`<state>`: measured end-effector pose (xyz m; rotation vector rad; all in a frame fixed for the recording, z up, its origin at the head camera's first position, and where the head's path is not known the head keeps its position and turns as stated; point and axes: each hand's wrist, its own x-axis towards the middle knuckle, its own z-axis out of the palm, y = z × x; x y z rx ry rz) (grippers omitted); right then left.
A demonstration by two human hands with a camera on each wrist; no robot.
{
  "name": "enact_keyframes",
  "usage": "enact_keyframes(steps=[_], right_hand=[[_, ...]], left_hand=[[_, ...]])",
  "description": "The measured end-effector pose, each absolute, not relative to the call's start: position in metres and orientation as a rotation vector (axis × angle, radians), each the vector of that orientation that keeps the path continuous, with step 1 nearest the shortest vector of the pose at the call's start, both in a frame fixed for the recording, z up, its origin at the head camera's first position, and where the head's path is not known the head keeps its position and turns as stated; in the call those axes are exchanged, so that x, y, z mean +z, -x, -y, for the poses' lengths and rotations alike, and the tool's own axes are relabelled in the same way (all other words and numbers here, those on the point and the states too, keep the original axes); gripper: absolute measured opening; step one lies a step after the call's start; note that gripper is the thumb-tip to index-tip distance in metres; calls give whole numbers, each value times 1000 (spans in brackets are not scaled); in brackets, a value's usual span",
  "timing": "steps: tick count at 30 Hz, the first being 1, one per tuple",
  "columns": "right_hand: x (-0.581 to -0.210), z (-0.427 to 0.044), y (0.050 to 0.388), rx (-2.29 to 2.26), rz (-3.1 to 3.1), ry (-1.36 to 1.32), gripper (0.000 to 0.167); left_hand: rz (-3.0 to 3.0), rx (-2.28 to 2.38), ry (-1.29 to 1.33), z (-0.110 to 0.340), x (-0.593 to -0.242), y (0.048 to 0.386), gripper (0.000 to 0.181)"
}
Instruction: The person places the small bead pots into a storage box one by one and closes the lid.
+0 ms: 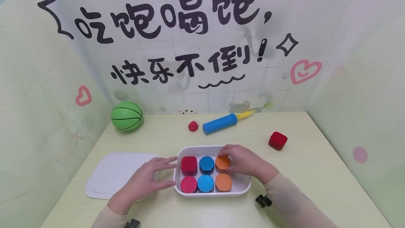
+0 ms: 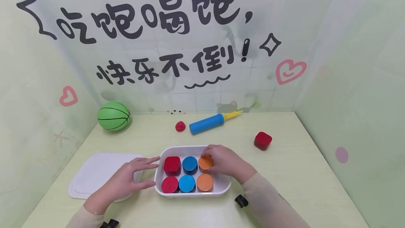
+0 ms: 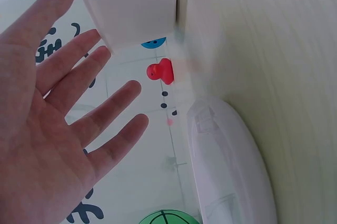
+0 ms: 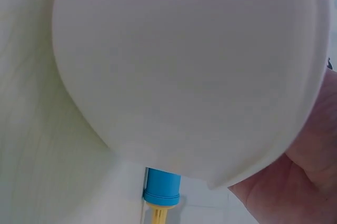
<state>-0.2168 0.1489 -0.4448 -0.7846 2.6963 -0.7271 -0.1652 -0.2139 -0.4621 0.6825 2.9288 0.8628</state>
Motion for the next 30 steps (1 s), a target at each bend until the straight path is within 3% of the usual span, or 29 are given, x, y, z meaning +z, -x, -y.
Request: enact_keyframes(steps=[13,30], right_hand=[[-435,-167,211,-824,-2702,817,49],[-442,-260,212,-909,-3060,768,38]], left_hand=[[-2923,861,-651,213,-462,165,57],[-2938,876,-674,213,-462,164,57]])
